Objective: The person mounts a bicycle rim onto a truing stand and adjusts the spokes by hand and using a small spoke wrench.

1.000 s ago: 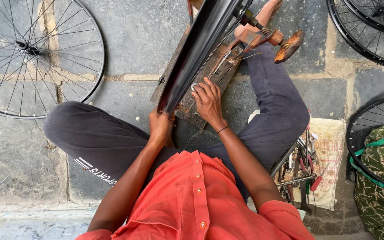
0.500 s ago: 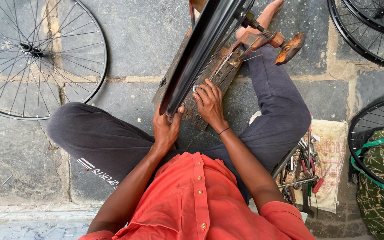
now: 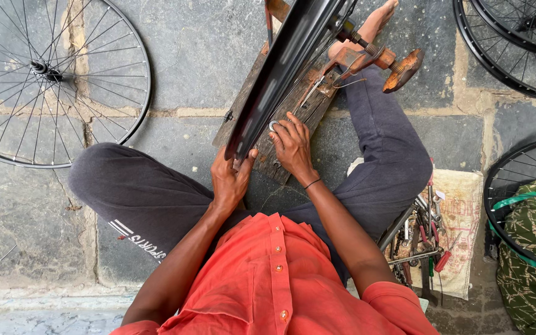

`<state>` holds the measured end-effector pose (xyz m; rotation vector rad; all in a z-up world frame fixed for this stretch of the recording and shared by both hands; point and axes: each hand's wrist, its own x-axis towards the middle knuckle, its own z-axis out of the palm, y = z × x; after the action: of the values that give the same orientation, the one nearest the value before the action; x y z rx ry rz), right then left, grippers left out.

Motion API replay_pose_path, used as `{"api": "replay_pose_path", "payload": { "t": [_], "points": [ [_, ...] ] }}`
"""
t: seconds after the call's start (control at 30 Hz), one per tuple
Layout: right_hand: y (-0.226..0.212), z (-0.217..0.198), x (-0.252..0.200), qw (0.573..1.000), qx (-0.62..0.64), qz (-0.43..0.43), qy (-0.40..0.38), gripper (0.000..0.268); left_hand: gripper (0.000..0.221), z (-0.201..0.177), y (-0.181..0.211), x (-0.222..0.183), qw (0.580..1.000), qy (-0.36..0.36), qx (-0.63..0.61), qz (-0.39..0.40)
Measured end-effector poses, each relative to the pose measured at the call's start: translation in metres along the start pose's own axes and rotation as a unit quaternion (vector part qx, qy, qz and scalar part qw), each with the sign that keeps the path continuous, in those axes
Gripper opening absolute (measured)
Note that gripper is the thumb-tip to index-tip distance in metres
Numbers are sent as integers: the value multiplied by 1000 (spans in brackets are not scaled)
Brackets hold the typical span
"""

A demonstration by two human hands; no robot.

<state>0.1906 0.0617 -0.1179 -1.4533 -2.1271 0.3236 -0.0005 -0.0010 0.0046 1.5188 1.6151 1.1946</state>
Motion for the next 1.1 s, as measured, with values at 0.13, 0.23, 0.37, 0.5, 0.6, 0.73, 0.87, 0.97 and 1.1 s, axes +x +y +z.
{"api": "replay_pose_path", "payload": {
  "t": [0.13, 0.23, 0.37, 0.5, 0.6, 0.73, 0.87, 0.97, 1.1],
  "points": [
    [0, 0, 0, 1000, 5, 0, 9, 30, 20, -14, 27, 9, 994, 47, 45, 85],
    [1, -2, 3, 1000, 13, -1, 11, 28, 22, -47, 80, 26, 967, 119, 56, 218],
    [-3, -4, 1, 999, 32, 24, -7, 27, 54, -88, 165, 58, 955, 71, 53, 282],
    [4, -7, 2, 998, 35, -59, 17, 54, 61, -81, 210, 102, 935, 51, 71, 345],
    [10, 2, -5, 998, 63, -28, 12, 52, 61, -74, 207, 108, 934, 45, 56, 349],
    [10, 5, -11, 1000, 23, -6, -6, 37, 52, -66, 163, 74, 949, 58, 34, 308],
    [1, -1, 0, 1000, 12, 4, 1, 27, 27, -49, 95, 30, 967, 78, 34, 240],
    [1, 0, 2, 1000, 20, -6, 22, 26, 24, -31, 42, 11, 986, 23, 48, 157],
    [-1, -3, 1, 1000, 28, 8, 9, 28, 26, -5, 2, 9, 998, -49, 26, -33]
  ]
}}
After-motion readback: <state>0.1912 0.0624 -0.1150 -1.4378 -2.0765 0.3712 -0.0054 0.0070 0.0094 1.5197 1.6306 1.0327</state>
